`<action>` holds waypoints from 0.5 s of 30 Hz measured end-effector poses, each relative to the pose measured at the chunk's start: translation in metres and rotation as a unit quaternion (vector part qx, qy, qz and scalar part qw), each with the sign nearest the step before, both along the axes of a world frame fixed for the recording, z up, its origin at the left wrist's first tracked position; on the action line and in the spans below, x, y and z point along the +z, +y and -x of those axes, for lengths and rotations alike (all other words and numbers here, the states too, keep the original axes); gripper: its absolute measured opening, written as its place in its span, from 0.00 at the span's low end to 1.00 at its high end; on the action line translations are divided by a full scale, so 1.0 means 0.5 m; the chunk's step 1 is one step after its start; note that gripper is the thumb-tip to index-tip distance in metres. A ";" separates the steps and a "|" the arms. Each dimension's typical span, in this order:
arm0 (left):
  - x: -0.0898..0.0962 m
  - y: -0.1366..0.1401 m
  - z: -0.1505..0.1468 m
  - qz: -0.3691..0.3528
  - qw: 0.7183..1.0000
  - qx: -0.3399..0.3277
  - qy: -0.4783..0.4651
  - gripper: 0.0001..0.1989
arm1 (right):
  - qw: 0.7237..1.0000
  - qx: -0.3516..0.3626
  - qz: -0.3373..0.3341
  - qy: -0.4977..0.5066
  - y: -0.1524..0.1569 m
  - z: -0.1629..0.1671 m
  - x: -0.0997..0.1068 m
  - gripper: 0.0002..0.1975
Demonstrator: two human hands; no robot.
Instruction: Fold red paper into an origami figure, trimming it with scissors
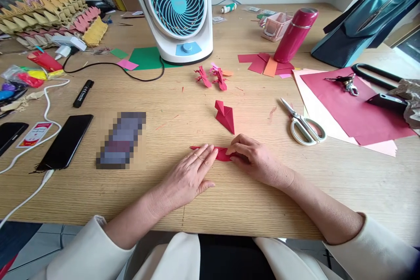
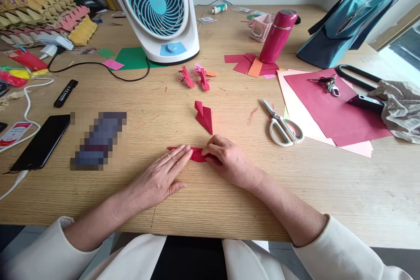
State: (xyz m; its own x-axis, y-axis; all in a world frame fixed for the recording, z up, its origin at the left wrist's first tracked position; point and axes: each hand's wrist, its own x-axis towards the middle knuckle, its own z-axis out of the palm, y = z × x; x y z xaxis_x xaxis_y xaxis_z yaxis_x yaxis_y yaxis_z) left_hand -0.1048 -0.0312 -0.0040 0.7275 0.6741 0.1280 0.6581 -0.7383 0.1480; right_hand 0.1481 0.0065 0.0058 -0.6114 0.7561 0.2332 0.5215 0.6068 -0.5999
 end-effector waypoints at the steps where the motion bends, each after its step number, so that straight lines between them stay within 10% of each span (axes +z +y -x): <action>1: -0.001 -0.003 -0.003 0.004 1.000 0.003 0.000 0.36 | 1.000 0.000 -0.003 -0.001 0.000 0.000 -0.001 0.08; 15: 0.003 -0.001 -0.011 -0.003 1.000 0.014 0.018 0.35 | 0.938 0.105 -0.224 -0.244 -0.018 0.013 0.011 0.15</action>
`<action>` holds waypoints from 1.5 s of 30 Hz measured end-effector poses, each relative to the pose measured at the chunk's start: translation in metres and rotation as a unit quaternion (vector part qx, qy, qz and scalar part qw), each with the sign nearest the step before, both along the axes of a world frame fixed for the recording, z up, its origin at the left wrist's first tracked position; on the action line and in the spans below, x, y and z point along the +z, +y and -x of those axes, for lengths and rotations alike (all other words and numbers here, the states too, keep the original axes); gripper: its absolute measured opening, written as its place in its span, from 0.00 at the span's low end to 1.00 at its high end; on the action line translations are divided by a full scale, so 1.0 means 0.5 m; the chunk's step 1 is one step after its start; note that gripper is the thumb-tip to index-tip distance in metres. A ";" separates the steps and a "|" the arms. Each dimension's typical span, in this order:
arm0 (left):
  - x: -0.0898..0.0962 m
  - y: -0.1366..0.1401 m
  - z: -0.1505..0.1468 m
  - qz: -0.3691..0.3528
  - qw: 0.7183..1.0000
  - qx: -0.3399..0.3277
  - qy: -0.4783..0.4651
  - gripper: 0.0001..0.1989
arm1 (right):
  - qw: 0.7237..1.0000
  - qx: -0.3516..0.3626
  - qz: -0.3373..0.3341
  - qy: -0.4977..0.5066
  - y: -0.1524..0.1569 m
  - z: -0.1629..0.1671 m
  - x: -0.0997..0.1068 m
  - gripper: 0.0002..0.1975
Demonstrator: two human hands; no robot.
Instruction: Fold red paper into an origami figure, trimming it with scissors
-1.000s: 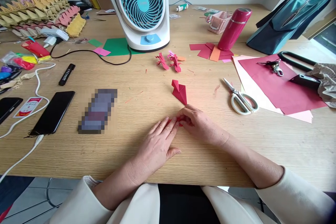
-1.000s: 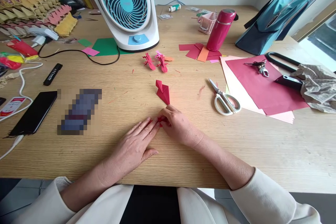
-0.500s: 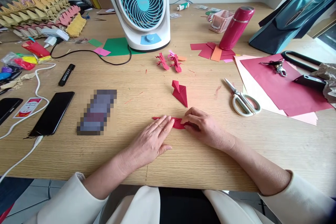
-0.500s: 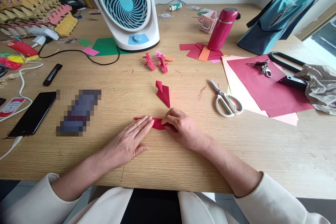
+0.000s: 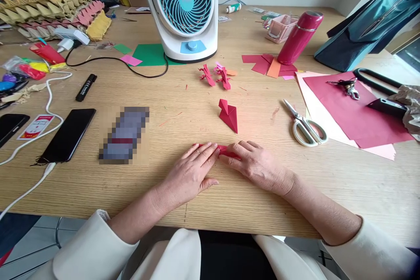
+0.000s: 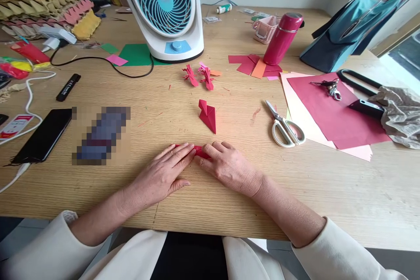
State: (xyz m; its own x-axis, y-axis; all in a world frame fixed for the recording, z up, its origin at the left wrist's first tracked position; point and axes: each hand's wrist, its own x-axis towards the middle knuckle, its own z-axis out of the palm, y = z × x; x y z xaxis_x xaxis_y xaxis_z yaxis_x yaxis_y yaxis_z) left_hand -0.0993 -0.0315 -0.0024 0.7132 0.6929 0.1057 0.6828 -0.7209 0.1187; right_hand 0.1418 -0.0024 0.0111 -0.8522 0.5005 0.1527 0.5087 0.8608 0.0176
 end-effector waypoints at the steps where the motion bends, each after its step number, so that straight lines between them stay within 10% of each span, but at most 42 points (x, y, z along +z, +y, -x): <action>1: 0.000 0.000 0.000 0.000 1.000 0.000 0.003 0.34 | 1.000 -0.001 -0.004 -0.008 -0.001 0.001 0.002 0.15; 15: 0.000 0.000 0.002 -0.012 1.000 -0.002 0.012 0.33 | 0.998 0.033 -0.036 0.037 -0.015 -0.025 0.006 0.15; 35: -0.014 0.016 -0.019 -0.040 0.988 0.031 -0.147 0.15 | 0.929 -0.147 0.192 0.281 0.002 0.000 -0.031 0.10; 45: 0.029 0.079 -0.045 0.144 0.964 0.146 -0.169 0.11 | 0.899 -0.184 0.234 0.322 0.005 -0.002 -0.035 0.11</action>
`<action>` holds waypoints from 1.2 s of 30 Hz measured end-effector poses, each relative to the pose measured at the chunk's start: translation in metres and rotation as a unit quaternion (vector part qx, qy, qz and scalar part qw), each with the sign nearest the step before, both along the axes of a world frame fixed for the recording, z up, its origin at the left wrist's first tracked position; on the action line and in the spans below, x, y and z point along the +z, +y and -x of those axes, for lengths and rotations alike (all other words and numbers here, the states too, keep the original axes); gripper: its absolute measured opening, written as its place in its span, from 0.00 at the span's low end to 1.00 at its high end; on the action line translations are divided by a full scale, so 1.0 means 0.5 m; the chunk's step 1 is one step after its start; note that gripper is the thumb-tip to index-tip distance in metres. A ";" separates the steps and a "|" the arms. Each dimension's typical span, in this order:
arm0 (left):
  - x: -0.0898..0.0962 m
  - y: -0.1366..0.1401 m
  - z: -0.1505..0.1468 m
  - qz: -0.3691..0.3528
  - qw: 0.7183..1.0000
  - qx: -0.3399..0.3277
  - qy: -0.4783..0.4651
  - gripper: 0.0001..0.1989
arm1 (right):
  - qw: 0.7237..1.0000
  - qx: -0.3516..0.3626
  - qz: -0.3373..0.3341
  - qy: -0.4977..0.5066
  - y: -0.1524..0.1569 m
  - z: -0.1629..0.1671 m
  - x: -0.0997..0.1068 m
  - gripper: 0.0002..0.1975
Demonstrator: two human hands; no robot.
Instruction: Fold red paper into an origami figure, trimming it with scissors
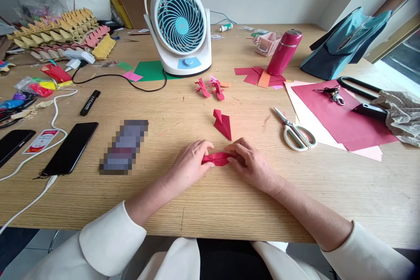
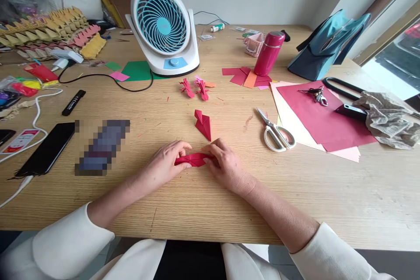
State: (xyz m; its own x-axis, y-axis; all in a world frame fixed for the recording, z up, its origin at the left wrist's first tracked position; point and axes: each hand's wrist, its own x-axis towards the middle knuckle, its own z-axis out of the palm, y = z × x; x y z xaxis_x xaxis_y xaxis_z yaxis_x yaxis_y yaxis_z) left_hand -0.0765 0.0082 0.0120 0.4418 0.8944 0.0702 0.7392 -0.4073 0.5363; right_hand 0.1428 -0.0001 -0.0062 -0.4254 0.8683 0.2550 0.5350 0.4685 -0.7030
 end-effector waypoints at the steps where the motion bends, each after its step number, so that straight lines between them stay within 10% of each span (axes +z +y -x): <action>1: 0.003 0.005 -0.001 0.012 1.000 0.000 0.007 0.09 | 1.000 -0.012 0.010 0.021 0.001 -0.002 -0.003 0.11; 8: 0.026 0.030 -0.038 0.105 0.982 0.045 -0.152 0.05 | 0.975 -0.049 0.113 0.187 0.013 -0.010 -0.002 0.16; 16: -0.002 0.019 -0.088 0.319 0.853 0.057 -0.409 0.16 | 0.912 -0.008 0.228 0.340 0.020 -0.003 0.003 0.18; 36: 0.003 0.017 -0.080 0.299 0.875 0.069 -0.375 0.17 | 0.909 -0.050 0.223 0.347 0.019 0.008 -0.010 0.19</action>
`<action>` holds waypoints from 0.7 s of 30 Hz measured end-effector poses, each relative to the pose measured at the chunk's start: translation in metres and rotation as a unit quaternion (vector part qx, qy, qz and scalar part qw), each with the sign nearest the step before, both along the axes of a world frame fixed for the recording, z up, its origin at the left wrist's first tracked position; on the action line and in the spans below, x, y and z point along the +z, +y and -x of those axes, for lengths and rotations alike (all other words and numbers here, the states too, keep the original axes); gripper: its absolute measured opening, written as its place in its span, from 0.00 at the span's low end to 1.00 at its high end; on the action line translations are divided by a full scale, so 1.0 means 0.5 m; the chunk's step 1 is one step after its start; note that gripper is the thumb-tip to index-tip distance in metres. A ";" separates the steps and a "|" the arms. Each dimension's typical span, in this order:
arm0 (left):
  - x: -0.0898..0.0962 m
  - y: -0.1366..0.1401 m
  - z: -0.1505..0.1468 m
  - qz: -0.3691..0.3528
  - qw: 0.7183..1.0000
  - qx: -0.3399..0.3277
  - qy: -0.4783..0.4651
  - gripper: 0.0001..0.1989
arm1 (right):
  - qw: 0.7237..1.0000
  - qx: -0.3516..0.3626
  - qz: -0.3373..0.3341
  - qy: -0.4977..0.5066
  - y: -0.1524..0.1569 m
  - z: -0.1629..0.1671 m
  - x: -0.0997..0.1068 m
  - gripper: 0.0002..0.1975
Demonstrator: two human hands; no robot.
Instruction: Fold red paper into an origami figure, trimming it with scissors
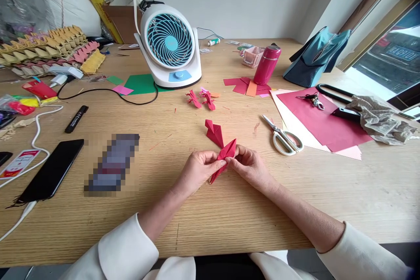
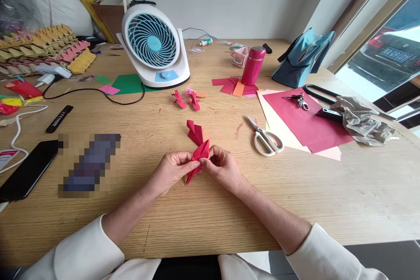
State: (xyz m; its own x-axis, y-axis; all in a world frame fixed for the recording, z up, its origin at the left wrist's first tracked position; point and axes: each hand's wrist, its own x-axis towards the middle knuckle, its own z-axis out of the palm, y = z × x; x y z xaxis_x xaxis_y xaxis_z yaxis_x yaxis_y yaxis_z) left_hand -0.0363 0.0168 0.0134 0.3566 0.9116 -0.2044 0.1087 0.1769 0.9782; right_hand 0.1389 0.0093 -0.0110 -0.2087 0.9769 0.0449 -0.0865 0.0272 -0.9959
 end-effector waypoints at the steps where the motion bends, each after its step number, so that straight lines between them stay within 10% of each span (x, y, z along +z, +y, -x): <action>1: -0.001 0.000 0.000 -0.001 1.000 -0.001 0.002 0.16 | 1.000 0.002 0.001 0.009 0.001 0.001 0.003 0.19; 21: -0.013 -0.014 -0.004 0.034 0.999 -0.031 0.020 0.16 | 0.999 0.046 -0.001 -0.006 0.000 -0.010 0.010 0.16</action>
